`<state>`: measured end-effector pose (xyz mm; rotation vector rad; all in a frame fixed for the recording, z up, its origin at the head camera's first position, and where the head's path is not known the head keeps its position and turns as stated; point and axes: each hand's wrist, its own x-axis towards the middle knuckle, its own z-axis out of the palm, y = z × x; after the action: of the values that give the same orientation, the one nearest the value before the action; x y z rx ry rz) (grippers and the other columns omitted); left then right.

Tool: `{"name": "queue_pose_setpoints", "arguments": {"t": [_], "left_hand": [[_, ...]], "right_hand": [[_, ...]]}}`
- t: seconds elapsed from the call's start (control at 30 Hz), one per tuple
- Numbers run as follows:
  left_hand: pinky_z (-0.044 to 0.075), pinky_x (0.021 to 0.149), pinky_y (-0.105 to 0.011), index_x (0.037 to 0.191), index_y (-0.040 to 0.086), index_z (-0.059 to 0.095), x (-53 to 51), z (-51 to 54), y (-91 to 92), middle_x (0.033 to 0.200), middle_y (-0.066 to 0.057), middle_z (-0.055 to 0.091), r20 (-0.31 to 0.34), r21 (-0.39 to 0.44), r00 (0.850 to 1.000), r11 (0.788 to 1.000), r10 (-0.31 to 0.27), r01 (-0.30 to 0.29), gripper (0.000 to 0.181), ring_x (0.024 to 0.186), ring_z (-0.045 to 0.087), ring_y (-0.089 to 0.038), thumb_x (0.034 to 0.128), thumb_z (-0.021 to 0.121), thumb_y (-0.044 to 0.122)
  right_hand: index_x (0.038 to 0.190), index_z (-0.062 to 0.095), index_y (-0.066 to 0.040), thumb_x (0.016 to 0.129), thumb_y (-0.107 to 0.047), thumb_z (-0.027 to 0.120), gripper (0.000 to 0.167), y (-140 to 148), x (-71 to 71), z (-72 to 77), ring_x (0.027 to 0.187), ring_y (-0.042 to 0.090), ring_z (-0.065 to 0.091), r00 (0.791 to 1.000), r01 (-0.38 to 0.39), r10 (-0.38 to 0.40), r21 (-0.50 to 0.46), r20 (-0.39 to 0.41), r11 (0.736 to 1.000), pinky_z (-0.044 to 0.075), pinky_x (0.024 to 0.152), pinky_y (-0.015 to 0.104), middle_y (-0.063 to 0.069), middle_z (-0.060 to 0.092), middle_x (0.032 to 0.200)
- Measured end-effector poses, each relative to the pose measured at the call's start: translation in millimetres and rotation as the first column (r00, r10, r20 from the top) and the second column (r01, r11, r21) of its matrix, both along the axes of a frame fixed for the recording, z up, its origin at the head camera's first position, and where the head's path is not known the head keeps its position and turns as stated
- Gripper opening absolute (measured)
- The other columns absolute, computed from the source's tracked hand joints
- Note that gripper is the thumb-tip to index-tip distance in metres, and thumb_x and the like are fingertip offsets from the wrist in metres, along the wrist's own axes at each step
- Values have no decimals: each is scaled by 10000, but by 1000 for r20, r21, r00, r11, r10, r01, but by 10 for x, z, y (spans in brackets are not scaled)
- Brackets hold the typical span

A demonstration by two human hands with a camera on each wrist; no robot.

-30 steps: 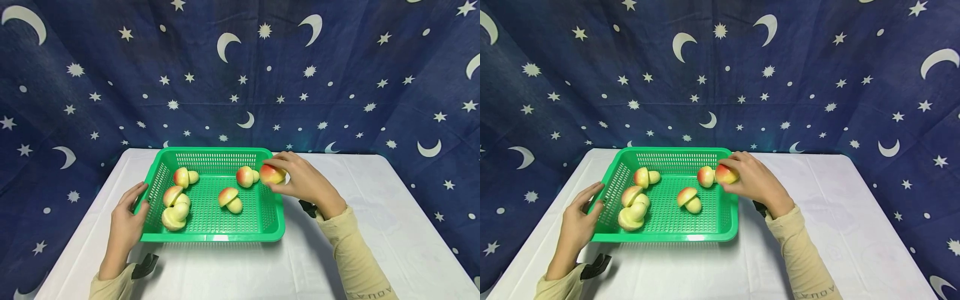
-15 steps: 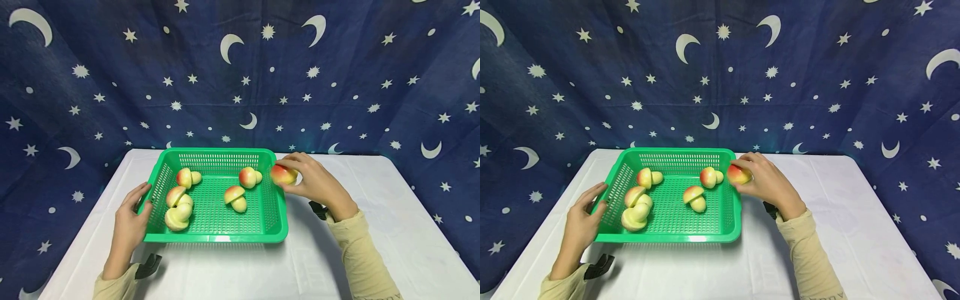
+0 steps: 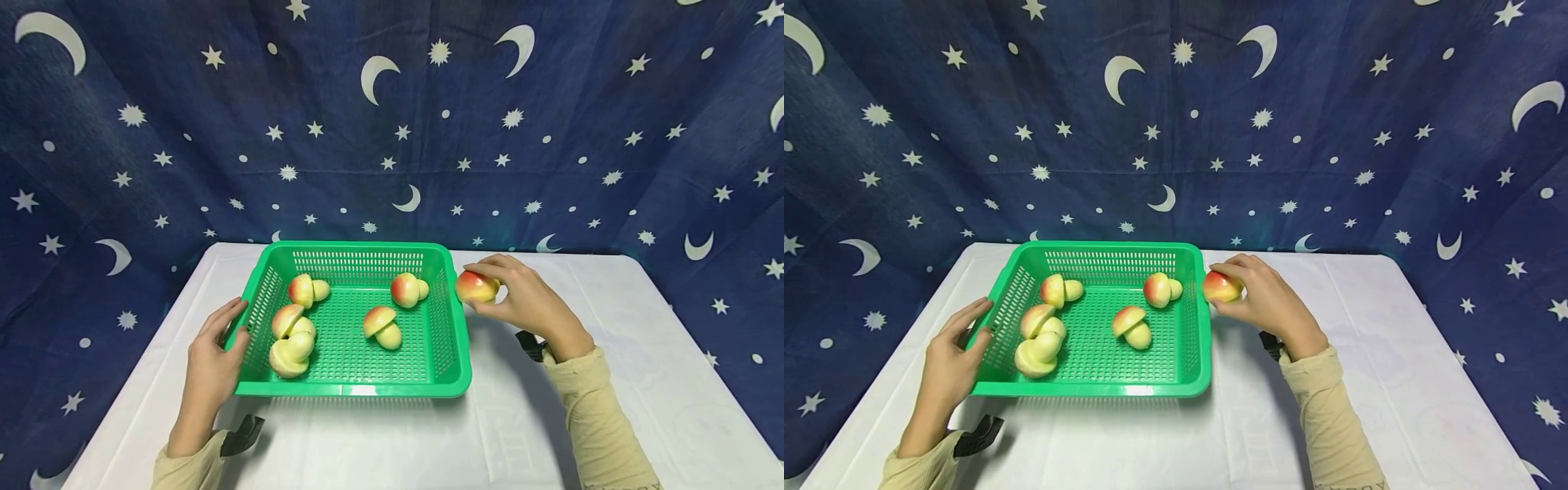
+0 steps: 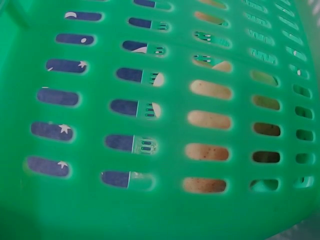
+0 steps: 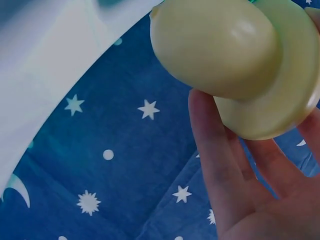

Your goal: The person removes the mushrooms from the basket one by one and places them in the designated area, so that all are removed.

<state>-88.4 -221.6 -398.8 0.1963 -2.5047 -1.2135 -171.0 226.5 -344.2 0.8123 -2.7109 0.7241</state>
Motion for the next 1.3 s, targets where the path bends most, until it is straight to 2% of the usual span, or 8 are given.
{"name": "queue_pose_setpoints", "arguments": {"t": [0.2,0.53,1.07,1.3], "left_hand": [[296,972,6,1399,85,575,1,3,-5,1476,-44,508,3,-1,1000,1000,-3,3,437,1376,459,-276,969,508,51],[296,957,14,1398,86,577,3,13,-2,1478,-43,507,2,5,1000,1000,-4,4,434,1375,460,-279,970,510,51],[291,941,19,1394,84,581,5,21,5,1477,-43,508,4,13,1000,1000,-6,6,433,1376,459,-282,967,511,53],[288,943,20,1392,88,583,11,23,3,1477,-40,509,5,14,1000,1000,-2,2,433,1379,456,-278,967,512,54]], "right_hand": [[1206,703,-64,759,-172,805,471,85,-14,-50,1083,310,599,1000,7,-7,7,0,1000,512,909,507,139,646,1186],[1236,686,-47,778,-183,807,493,214,-78,-198,1066,319,600,995,43,-46,40,84,998,516,906,521,152,647,1174],[1220,682,1,755,-160,815,511,385,-209,-469,1007,325,622,985,92,-100,63,138,994,528,873,494,177,659,1121],[1217,679,21,774,-151,818,495,430,-235,-502,1041,371,614,982,99,-108,68,154,993,517,909,534,216,655,1134]]}}
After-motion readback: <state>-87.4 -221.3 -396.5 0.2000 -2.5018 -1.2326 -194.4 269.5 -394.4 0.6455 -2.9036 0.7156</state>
